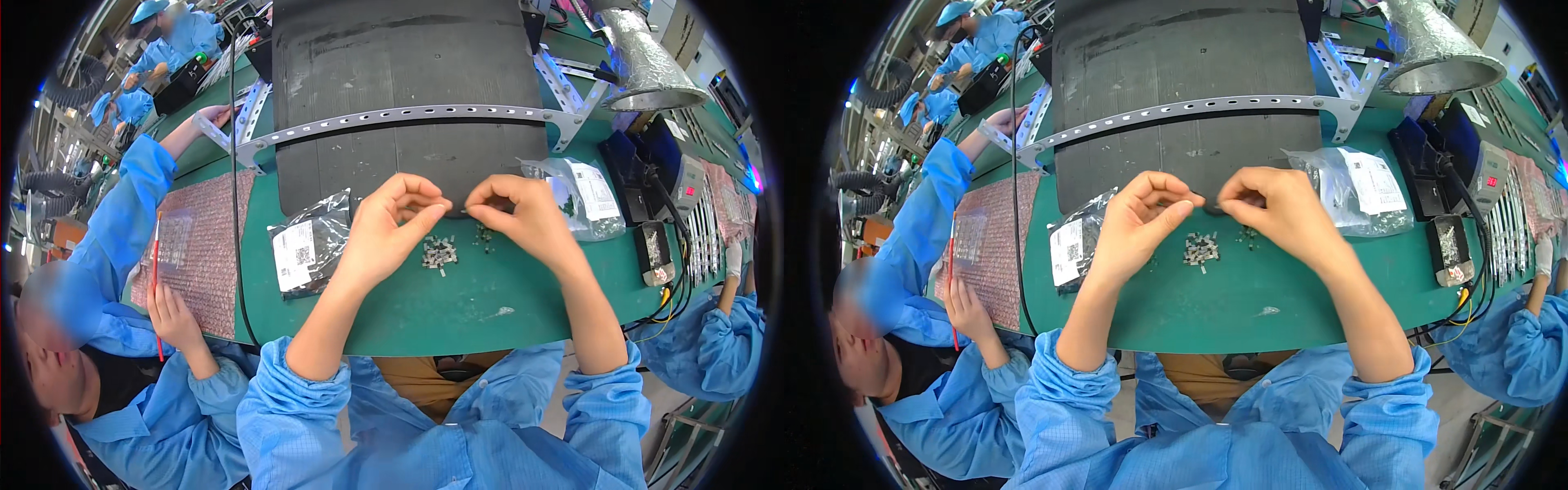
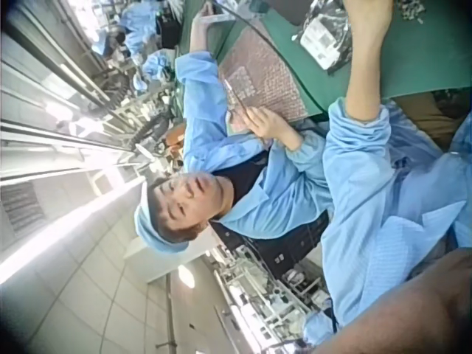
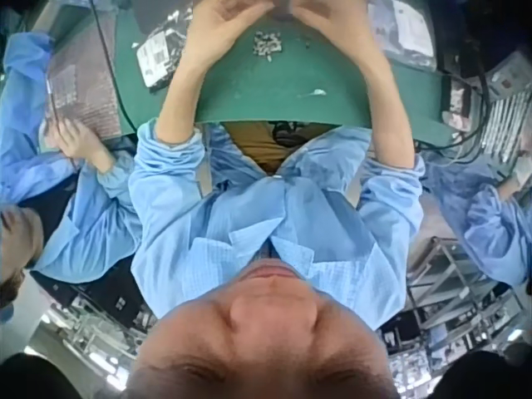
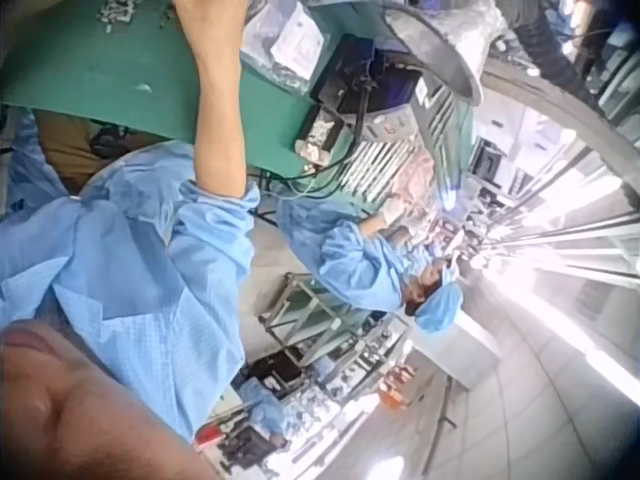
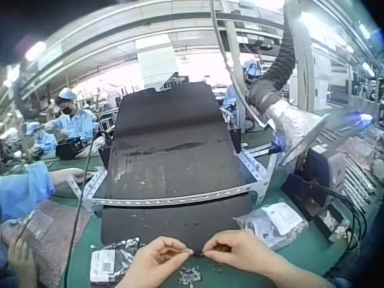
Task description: The person assembles small electronic components by hand by attaching green pieces onto metal parts and placing the assembled units on the table.
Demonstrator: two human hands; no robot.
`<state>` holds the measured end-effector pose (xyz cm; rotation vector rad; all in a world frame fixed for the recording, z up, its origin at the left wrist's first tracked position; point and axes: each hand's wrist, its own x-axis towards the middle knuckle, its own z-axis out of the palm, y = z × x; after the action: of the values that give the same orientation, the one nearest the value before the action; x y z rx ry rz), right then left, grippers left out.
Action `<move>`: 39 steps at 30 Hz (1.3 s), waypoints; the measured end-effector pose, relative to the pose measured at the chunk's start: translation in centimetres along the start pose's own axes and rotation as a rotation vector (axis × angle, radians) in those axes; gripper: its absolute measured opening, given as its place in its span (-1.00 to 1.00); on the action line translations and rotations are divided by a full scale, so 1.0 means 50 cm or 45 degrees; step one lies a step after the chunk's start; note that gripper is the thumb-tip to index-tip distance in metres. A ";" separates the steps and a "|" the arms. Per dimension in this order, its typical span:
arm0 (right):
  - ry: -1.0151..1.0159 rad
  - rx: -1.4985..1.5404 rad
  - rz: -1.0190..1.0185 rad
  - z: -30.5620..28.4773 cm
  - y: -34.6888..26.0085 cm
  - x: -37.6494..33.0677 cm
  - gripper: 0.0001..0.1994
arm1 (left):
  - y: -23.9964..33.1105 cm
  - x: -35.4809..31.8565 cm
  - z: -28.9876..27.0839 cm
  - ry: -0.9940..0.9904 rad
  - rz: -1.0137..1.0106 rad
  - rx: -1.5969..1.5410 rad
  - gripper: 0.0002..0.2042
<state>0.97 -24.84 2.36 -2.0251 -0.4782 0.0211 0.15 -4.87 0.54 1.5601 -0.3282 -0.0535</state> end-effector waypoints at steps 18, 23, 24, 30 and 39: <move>-0.038 -0.568 -0.424 0.086 0.027 0.005 -0.87 | 0.023 -0.022 -0.099 -0.493 0.185 1.230 -0.91; -0.006 -0.664 -0.456 0.093 0.026 0.006 -0.88 | 0.023 -0.026 -0.081 -0.504 0.160 1.267 -0.91; -0.034 -0.685 -0.441 0.095 0.026 0.006 -0.89 | 0.022 -0.026 -0.080 -0.505 0.160 1.268 -0.91; -0.019 -0.732 -0.487 0.096 0.031 0.001 -0.88 | 0.013 -0.029 -0.074 -0.539 0.154 1.302 -0.94; 0.028 -0.640 -0.453 0.079 0.031 0.004 -0.88 | 0.020 -0.036 -0.070 -0.462 0.287 1.347 -0.94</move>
<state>0.80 -22.05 -0.86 -2.3900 -0.8925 -0.3711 -0.90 -1.02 1.29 2.5491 -0.9169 0.0215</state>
